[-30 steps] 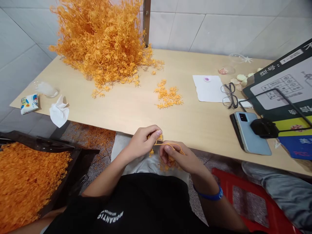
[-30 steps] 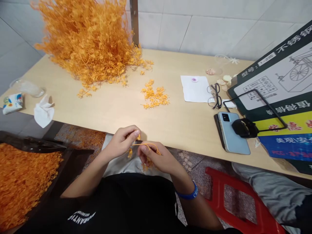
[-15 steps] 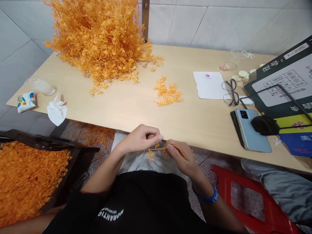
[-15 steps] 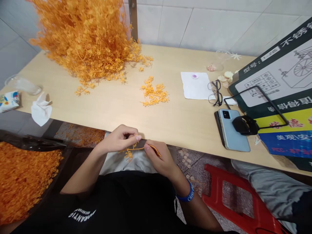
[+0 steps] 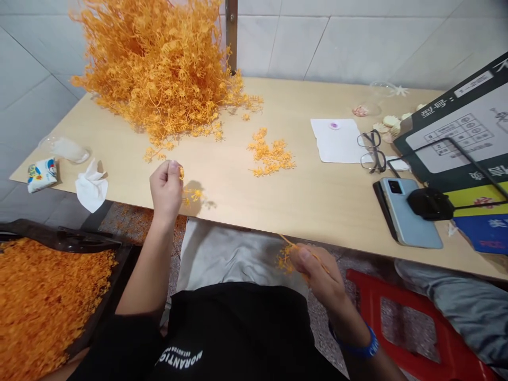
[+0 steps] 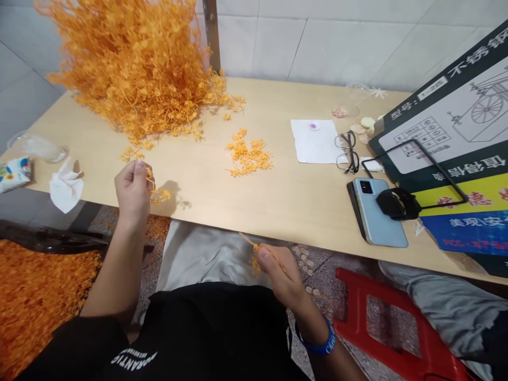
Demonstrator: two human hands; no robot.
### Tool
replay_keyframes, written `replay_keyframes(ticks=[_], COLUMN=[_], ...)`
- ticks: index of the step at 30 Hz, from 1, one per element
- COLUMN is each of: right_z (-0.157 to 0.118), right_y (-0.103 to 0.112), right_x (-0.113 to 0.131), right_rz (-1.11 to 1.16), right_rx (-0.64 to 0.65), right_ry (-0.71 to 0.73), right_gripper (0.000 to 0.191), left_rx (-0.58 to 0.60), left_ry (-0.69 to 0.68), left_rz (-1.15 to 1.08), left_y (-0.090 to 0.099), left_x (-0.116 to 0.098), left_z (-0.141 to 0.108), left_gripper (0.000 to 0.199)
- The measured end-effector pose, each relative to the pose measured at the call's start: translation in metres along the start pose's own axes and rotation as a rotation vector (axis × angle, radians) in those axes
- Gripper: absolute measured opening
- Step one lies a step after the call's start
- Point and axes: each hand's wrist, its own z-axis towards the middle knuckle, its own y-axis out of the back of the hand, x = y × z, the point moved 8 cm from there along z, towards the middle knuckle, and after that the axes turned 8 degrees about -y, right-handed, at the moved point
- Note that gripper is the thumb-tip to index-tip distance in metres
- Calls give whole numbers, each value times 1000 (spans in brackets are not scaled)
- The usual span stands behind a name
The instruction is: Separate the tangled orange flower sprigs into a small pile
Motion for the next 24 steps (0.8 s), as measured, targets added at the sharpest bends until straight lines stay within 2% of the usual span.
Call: replay_keyframes(ticks=[2, 4, 6, 10, 13, 17, 19, 22, 24], right_z=[3, 9, 18, 39, 55, 77, 88, 105, 115], right_y=[7, 8, 3, -8, -1, 38, 57, 68, 74], right_x=[-9, -15, -15, -12, -8, 18, 32, 46, 52], right_rz=[136, 190, 240, 391, 284, -151, -173, -68, -139], right_rx=[-52, -97, -117, -154, -190, -332, -372, -285, -245], right_ry=[-45, -71, -78, -99, -143, -73, -53, -50, -14], right_gripper=[47, 49, 43, 27, 27, 30, 26, 33, 45], left_rx=[114, 243, 313, 430, 446, 412, 414, 418, 408], left_ry=[-63, 1, 84, 164, 187, 220, 234, 245, 246], left_rz=[-4, -86, -163, -241, -236, -258, -273, -274, -271], left_y=[-15, -40, -63, -95, -101, -102, -104, -106, -106], left_x=[-13, -23, -32, -47, -49, -45, -43, -43, -43], left_z=[3, -7, -23, -51, -58, -60, -60, -61, -60], left_gripper=[47, 43, 40, 38, 37, 36, 35, 33, 31])
